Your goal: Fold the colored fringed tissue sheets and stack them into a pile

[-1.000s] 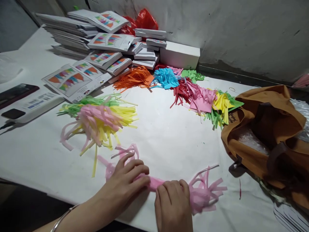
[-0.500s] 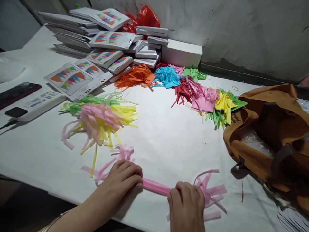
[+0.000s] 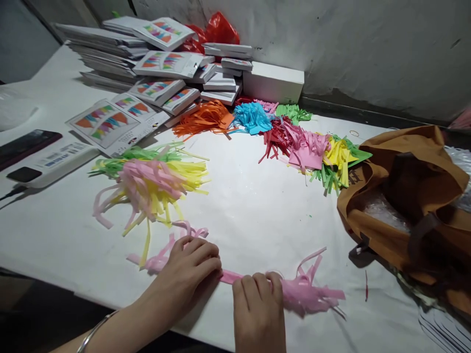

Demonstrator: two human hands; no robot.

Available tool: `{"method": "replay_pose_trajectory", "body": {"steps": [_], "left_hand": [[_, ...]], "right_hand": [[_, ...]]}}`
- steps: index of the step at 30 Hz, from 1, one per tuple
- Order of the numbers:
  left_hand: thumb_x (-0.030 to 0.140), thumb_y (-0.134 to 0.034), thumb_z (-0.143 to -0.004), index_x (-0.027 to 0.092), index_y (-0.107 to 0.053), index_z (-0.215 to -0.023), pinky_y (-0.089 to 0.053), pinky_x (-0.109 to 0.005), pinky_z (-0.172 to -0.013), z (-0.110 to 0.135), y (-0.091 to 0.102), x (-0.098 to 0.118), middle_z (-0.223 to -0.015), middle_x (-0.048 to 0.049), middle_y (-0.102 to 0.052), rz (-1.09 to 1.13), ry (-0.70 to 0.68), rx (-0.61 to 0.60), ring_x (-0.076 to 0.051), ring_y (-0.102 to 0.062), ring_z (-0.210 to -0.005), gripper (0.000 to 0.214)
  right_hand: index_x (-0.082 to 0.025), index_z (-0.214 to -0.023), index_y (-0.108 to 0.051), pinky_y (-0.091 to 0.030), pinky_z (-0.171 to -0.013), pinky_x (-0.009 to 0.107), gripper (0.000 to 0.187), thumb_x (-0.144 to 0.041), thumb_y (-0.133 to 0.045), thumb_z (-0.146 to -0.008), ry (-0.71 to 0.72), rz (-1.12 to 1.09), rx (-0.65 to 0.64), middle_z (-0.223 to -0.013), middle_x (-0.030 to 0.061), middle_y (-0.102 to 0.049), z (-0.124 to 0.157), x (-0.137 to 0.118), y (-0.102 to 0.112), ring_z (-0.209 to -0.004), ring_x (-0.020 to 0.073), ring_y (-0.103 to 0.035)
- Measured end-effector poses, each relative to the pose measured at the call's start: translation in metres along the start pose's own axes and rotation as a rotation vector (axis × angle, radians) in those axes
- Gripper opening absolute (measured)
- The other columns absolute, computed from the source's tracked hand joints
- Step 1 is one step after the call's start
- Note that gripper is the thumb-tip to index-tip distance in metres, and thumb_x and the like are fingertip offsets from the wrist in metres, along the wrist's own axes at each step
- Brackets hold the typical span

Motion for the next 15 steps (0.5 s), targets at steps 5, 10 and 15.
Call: {"method": "replay_pose_trajectory", "body": {"steps": [5, 10, 15], "left_hand": [[0.015, -0.058, -0.095, 0.022, -0.067, -0.089, -0.024, -0.054, -0.11, 0.001, 0.005, 0.0041, -0.097, -0.0012, -0.068, 0.021, -0.177, 0.027, -0.022, -0.053, -0.096, 0.013], [0.01, -0.052, -0.097, 0.02, -0.064, -0.085, -0.023, -0.052, -0.114, 0.0026, 0.0007, 0.0054, -0.094, -0.001, -0.068, 0.088, -0.207, 0.043, -0.019, -0.054, -0.093, 0.019], [0.013, -0.058, -0.094, 0.021, -0.062, -0.078, -0.033, -0.042, -0.099, 0.0036, -0.0016, -0.003, -0.086, 0.001, -0.065, 0.211, -0.119, -0.007, -0.018, -0.052, -0.085, 0.019]], "right_hand": [[-0.018, -0.091, -0.062, -0.036, -0.084, 0.039, 0.015, -0.01, -0.051, -0.098, -0.074, -0.069, 0.02, -0.078, 0.002, -0.06, -0.0038, 0.0037, -0.0012, -0.075, 0.0175, -0.055], [-0.019, -0.095, -0.062, -0.034, -0.089, 0.041, 0.022, -0.012, -0.043, -0.101, -0.048, -0.075, -0.043, -0.083, 0.0021, -0.062, -0.01, -0.0041, -0.008, -0.078, 0.0179, -0.053], [-0.018, -0.096, -0.063, -0.034, -0.089, 0.041, 0.029, -0.004, -0.038, -0.098, -0.007, -0.046, -0.066, -0.084, 0.0031, -0.063, -0.003, 0.0033, -0.0028, -0.079, 0.0184, -0.053]]}}
Point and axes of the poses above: each hand's wrist, its own z-axis away from the middle knuckle, its own y-axis out of the back of the hand, x = y × z, the point moved 5 cm from there along -z, towards the middle knuckle
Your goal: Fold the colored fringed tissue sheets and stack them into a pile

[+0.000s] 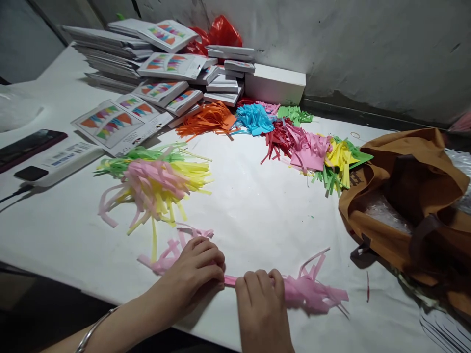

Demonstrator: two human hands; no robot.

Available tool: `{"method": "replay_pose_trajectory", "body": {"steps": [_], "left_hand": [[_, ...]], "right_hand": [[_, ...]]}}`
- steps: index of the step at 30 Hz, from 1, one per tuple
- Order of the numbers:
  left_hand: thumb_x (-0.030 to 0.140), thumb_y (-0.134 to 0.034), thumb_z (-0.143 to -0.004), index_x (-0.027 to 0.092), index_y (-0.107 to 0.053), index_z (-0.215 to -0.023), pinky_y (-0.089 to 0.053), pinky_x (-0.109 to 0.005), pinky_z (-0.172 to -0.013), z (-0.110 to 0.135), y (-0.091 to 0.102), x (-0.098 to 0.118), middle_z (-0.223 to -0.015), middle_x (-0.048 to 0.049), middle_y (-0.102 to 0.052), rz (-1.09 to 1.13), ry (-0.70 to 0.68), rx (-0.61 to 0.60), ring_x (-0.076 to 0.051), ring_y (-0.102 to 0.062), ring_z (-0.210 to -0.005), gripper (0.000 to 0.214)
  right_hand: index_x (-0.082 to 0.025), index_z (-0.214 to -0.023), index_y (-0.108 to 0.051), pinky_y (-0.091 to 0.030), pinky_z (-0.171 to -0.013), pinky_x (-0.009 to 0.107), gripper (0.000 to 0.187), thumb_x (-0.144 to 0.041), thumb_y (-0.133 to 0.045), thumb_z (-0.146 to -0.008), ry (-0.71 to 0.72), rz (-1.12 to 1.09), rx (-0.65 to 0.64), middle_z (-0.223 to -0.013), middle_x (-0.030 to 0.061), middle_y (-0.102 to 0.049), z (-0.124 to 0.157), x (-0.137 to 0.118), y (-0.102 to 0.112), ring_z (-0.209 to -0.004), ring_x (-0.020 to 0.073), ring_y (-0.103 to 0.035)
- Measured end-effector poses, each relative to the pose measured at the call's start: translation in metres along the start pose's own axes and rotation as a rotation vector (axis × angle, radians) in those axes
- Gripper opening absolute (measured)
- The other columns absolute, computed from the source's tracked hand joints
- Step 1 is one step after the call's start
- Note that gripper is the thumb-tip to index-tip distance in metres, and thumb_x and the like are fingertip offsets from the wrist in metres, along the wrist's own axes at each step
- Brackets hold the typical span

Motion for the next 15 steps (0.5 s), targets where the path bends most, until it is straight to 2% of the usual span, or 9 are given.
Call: {"method": "replay_pose_trajectory", "body": {"steps": [5, 8, 11, 13, 15], "left_hand": [[0.014, -0.055, -0.095, 0.021, -0.062, -0.08, -0.031, -0.043, -0.094, 0.0, -0.001, 0.004, -0.086, 0.0008, -0.064, 0.004, 0.093, -0.058, -0.02, -0.051, -0.086, 0.018], [0.01, -0.049, -0.093, 0.018, -0.061, -0.078, -0.031, -0.047, -0.095, -0.007, -0.003, 0.011, -0.086, -0.0026, -0.063, -0.075, 0.185, -0.109, -0.022, -0.051, -0.087, 0.021], [0.009, -0.051, -0.088, 0.017, -0.062, -0.077, -0.033, -0.051, -0.093, -0.014, -0.005, 0.014, -0.087, -0.0059, -0.061, -0.201, 0.236, -0.148, -0.024, -0.051, -0.086, 0.017], [0.008, -0.056, -0.085, 0.017, -0.062, -0.077, -0.033, -0.052, -0.093, -0.016, -0.007, 0.013, -0.089, -0.0063, -0.061, -0.278, 0.229, -0.152, -0.025, -0.051, -0.086, 0.013], [0.007, -0.061, -0.084, 0.018, -0.062, -0.079, -0.032, -0.052, -0.097, -0.016, -0.008, 0.013, -0.091, -0.005, -0.063, -0.332, 0.148, -0.14, -0.024, -0.052, -0.088, 0.012]], "right_hand": [[-0.018, -0.095, -0.061, -0.033, -0.092, 0.045, 0.017, -0.01, -0.047, -0.099, -0.079, 0.017, 0.017, -0.091, 0.0051, -0.063, 0.016, 0.021, 0.014, -0.088, 0.0215, -0.054], [-0.02, -0.091, -0.059, -0.032, -0.094, 0.048, 0.017, -0.012, -0.046, -0.099, -0.165, 0.057, 0.022, -0.089, 0.0049, -0.061, 0.017, 0.024, 0.016, -0.088, 0.0225, -0.054], [-0.022, -0.083, -0.055, -0.032, -0.091, 0.049, 0.019, -0.015, -0.046, -0.098, -0.265, 0.115, 0.005, -0.083, 0.0034, -0.059, 0.012, 0.023, 0.015, -0.083, 0.0232, -0.054], [-0.022, -0.08, -0.054, -0.033, -0.09, 0.05, 0.019, -0.018, -0.047, -0.097, -0.311, 0.127, -0.006, -0.079, 0.0023, -0.057, 0.01, 0.023, 0.015, -0.079, 0.0229, -0.054], [-0.022, -0.083, -0.056, -0.032, -0.095, 0.052, 0.018, -0.018, -0.047, -0.098, -0.305, 0.102, 0.013, -0.083, 0.0026, -0.06, 0.009, 0.023, 0.015, -0.083, 0.0229, -0.056]]}}
Point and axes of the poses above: each hand's wrist, its own z-axis away from the middle knuckle, its own y-axis out of the back of the hand, x = y × z, the point moved 5 cm from there along -z, towards the middle knuckle
